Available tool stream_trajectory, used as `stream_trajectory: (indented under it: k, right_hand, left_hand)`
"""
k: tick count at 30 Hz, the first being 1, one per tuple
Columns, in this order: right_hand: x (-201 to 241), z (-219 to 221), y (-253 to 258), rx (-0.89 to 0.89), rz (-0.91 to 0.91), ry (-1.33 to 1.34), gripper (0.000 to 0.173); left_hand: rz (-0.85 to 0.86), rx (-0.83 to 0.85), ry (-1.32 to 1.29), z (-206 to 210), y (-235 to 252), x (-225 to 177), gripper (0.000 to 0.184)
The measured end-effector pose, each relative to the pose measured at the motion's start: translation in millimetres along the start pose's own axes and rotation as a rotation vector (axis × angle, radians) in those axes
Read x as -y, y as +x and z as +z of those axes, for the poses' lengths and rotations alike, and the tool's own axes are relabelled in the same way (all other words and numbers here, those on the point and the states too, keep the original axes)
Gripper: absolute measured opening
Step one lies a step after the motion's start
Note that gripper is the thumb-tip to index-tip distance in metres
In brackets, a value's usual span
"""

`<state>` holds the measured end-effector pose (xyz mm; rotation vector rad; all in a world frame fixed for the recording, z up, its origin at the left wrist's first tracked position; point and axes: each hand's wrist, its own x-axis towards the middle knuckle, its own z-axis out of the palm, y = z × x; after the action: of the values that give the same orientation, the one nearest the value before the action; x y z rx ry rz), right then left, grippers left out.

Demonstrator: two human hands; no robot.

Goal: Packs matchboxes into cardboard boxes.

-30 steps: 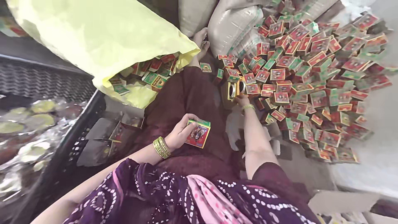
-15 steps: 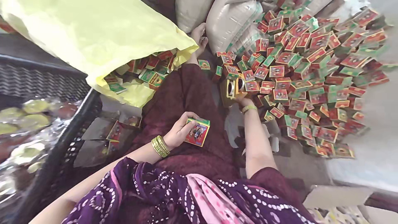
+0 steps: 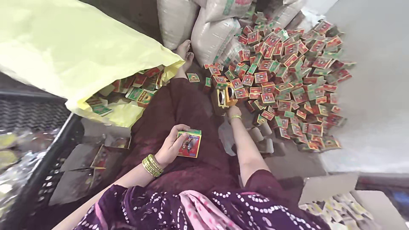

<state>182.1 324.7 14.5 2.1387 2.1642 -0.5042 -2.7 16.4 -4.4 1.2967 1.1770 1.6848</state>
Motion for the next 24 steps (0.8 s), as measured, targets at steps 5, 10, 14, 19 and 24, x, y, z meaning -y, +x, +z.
stream_trajectory:
  k: [5,10,14,19,24]
  right_hand:
    - [3,-14,-29,0.104,-0.27,0.379,0.031]
    - [21,-27,-147,0.334,-0.476,1.144,0.017]
    - [29,-24,-215,0.525,-0.591,1.251,0.013]
    - [39,-2,-234,0.569,-0.497,1.215,0.024]
    - [46,7,-229,0.503,-0.433,1.161,0.019]
  left_hand:
    - [0.035,-0.053,0.056,-2,2,0,0.03]
    - [-0.065,-0.089,0.097,-1,0,-2,0.031]
    - [-0.064,-0.102,0.177,0,-2,-6,0.037]
    - [0.007,-0.064,0.198,-2,-7,-3,0.055]
    - [-0.045,-0.065,0.159,3,-8,-10,0.055]
